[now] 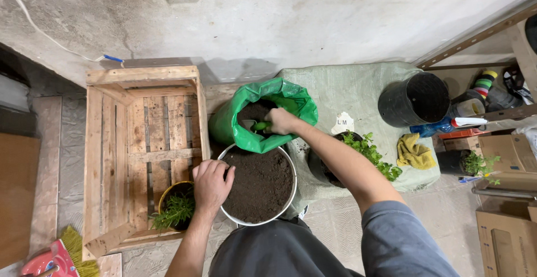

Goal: The person pots a plant by placing it into a black pot filled with soil, then uses a green trowel to scoop additional soil from a white bucket and a green bag to fill in around the plant.

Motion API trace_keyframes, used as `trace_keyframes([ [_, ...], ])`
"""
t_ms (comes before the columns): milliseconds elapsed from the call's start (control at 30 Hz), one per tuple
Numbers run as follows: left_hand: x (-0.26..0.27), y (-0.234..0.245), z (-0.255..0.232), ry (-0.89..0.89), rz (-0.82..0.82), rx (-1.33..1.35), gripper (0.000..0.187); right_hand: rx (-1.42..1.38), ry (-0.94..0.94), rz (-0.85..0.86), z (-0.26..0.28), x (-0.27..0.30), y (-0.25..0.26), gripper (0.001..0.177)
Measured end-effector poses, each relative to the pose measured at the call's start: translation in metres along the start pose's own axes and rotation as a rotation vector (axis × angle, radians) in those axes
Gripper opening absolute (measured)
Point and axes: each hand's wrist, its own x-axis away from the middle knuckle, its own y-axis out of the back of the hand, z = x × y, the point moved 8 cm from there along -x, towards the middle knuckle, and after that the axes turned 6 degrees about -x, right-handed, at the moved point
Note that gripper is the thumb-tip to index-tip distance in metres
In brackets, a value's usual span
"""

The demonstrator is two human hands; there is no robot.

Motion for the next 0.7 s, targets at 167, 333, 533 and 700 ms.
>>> trace_keyframes([
  [167,0.003,-0.004,0.002,-0.02,-0.02,0.003,0.02,-0.185,-0.024,-0.064,0.031,0.068,0.07,0.051],
  [333,0.002,-0.003,0.001,-0.024,-0.023,-0.001,0.02,-0.246,-0.065,-0.141,0.017,0.118,0.099,0.055],
  [533,0.003,-0.002,0.0,-0.041,-0.008,-0.041,0.022,-0.264,-0.09,-0.228,-0.022,0.151,0.097,0.061],
  [700,0.006,-0.005,0.002,-0.034,0.011,-0.091,0.022,-0.322,-0.128,-0.342,-0.026,0.214,0.107,0.059],
])
